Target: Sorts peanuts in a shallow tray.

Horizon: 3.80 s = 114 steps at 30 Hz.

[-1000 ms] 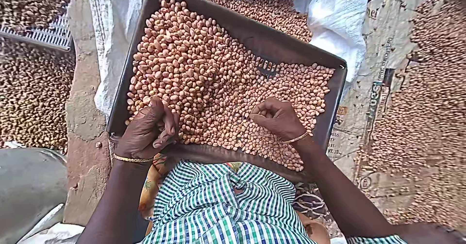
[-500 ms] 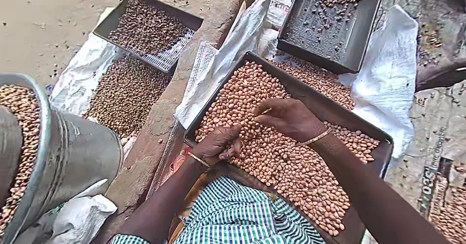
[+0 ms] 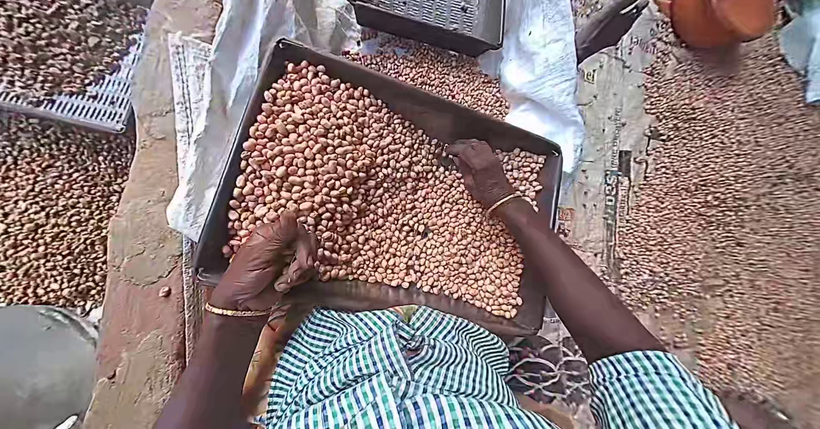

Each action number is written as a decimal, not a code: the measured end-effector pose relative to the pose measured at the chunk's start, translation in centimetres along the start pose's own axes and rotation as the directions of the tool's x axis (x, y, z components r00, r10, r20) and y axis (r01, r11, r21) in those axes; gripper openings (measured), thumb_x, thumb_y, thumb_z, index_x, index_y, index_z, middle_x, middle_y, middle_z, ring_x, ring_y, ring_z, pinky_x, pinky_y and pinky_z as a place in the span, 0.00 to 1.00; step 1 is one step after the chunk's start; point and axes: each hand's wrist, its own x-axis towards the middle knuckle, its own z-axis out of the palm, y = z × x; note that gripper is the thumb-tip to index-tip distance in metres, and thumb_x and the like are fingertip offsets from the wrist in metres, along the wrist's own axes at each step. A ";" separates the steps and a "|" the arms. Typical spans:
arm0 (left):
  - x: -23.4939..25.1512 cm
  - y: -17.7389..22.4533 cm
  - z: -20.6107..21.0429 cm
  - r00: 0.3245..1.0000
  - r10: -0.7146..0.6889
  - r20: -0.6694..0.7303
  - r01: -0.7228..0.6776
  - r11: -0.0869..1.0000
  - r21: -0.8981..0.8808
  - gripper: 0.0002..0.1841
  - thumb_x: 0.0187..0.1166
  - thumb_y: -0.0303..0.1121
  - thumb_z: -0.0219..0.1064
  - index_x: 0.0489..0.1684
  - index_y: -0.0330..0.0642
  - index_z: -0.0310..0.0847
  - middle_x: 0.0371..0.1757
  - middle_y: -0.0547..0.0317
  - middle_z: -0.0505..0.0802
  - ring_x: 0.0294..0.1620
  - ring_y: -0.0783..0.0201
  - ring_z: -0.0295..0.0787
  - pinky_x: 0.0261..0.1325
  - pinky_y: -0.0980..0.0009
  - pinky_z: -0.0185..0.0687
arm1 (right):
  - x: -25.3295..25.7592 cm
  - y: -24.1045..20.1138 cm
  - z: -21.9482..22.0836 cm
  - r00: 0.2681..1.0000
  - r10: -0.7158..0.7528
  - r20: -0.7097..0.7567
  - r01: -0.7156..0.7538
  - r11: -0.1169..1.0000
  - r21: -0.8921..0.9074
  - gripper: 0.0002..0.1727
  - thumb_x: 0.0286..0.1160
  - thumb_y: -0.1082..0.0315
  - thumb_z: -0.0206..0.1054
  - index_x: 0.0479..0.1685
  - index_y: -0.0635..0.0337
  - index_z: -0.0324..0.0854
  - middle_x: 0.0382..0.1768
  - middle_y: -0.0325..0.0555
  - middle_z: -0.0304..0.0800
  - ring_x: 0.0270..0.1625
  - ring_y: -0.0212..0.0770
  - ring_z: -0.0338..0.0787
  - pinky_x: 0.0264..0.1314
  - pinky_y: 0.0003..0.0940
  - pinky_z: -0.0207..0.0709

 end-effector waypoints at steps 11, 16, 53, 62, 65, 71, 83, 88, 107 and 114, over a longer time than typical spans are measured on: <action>-0.4 0.2 -0.4 0.999 -0.042 0.010 0.042 0.999 0.001 0.25 0.85 0.53 0.60 0.20 0.50 0.91 0.15 0.74 0.87 0.14 0.85 0.79 0.18 0.91 0.72 | -6.7 -8.5 4.6 0.957 -0.282 0.073 0.200 0.819 0.537 0.12 0.77 0.70 0.64 0.42 0.66 0.94 0.50 0.58 0.95 0.59 0.53 0.91 0.70 0.50 0.74; -0.5 0.2 -0.5 1.000 -0.026 0.004 0.026 0.999 0.031 0.24 0.85 0.53 0.60 0.21 0.52 0.91 0.16 0.76 0.87 0.14 0.85 0.79 0.19 0.90 0.73 | -6.8 -13.1 6.2 0.865 -0.489 0.109 0.303 0.684 0.663 0.15 0.82 0.66 0.62 0.51 0.62 0.94 0.54 0.55 0.96 0.60 0.56 0.91 0.67 0.54 0.74; -0.5 0.1 -1.4 0.996 -0.001 0.085 0.002 1.000 -0.004 0.21 0.86 0.50 0.59 0.27 0.52 0.91 0.19 0.76 0.88 0.15 0.85 0.80 0.19 0.90 0.72 | -13.3 -6.0 -2.8 0.918 0.389 -0.081 -0.394 0.917 -0.067 0.08 0.72 0.81 0.67 0.42 0.80 0.89 0.62 0.71 0.88 0.65 0.70 0.88 0.70 0.58 0.78; 0.1 0.4 0.1 0.977 -0.213 0.017 0.200 0.939 0.280 0.32 0.81 0.67 0.52 0.38 0.52 0.95 0.21 0.74 0.90 0.12 0.87 0.75 0.15 0.92 0.67 | -5.2 -18.6 -0.2 0.955 0.090 -0.284 0.116 0.766 0.633 0.11 0.69 0.78 0.71 0.45 0.78 0.91 0.55 0.66 0.94 0.62 0.52 0.94 0.69 0.34 0.82; 0.0 0.4 0.1 0.984 -0.180 -0.014 0.179 0.958 0.223 0.28 0.87 0.58 0.52 0.28 0.52 0.93 0.17 0.75 0.88 0.11 0.87 0.75 0.15 0.92 0.66 | -2.8 -14.6 0.4 0.903 0.109 -0.416 0.163 0.809 0.565 0.09 0.72 0.79 0.68 0.42 0.79 0.91 0.52 0.64 0.94 0.61 0.48 0.94 0.70 0.32 0.82; -0.2 0.0 -0.3 0.995 -0.091 0.036 0.087 0.992 0.089 0.23 0.85 0.53 0.59 0.25 0.51 0.93 0.18 0.75 0.89 0.14 0.86 0.79 0.18 0.91 0.72 | 2.3 -3.6 0.3 0.953 -0.031 -0.301 0.221 0.751 0.623 0.19 0.73 0.81 0.50 0.48 0.80 0.87 0.58 0.63 0.91 0.72 0.43 0.84 0.82 0.32 0.67; -0.3 0.1 -0.5 0.998 -0.021 0.060 0.020 1.000 0.023 0.21 0.86 0.49 0.60 0.28 0.49 0.93 0.19 0.76 0.89 0.17 0.86 0.81 0.22 0.90 0.73 | -5.2 -3.6 -0.1 0.765 -0.415 0.492 0.347 0.910 0.229 0.36 0.82 0.33 0.46 0.83 0.38 0.77 0.88 0.58 0.66 0.88 0.78 0.57 0.82 0.83 0.41; -0.3 0.1 -0.8 0.995 -0.033 0.098 0.029 0.998 0.048 0.22 0.87 0.51 0.57 0.35 0.49 0.95 0.22 0.75 0.92 0.19 0.85 0.84 0.23 0.89 0.76 | -7.7 -3.4 -3.5 0.983 -0.076 0.166 0.009 0.928 0.373 0.16 0.78 0.65 0.62 0.45 0.64 0.95 0.70 0.61 0.87 0.79 0.57 0.80 0.83 0.52 0.67; -0.3 0.2 -0.4 0.996 0.000 0.089 0.001 1.000 -0.007 0.21 0.86 0.48 0.60 0.28 0.49 0.94 0.20 0.75 0.91 0.18 0.87 0.81 0.23 0.90 0.74 | -1.8 -6.5 0.4 0.924 0.359 0.130 -0.314 0.521 0.794 0.11 0.71 0.76 0.59 0.30 0.51 0.85 0.29 0.24 0.86 0.30 0.17 0.82 0.37 0.15 0.78; -0.3 0.2 -0.4 0.995 0.002 0.096 -0.002 1.000 0.002 0.21 0.86 0.48 0.59 0.28 0.49 0.95 0.20 0.76 0.91 0.18 0.87 0.82 0.23 0.91 0.73 | 0.3 -8.5 0.8 0.895 0.406 0.183 -0.445 0.825 0.347 0.09 0.78 0.72 0.68 0.49 0.69 0.89 0.34 0.48 0.83 0.32 0.35 0.76 0.41 0.32 0.72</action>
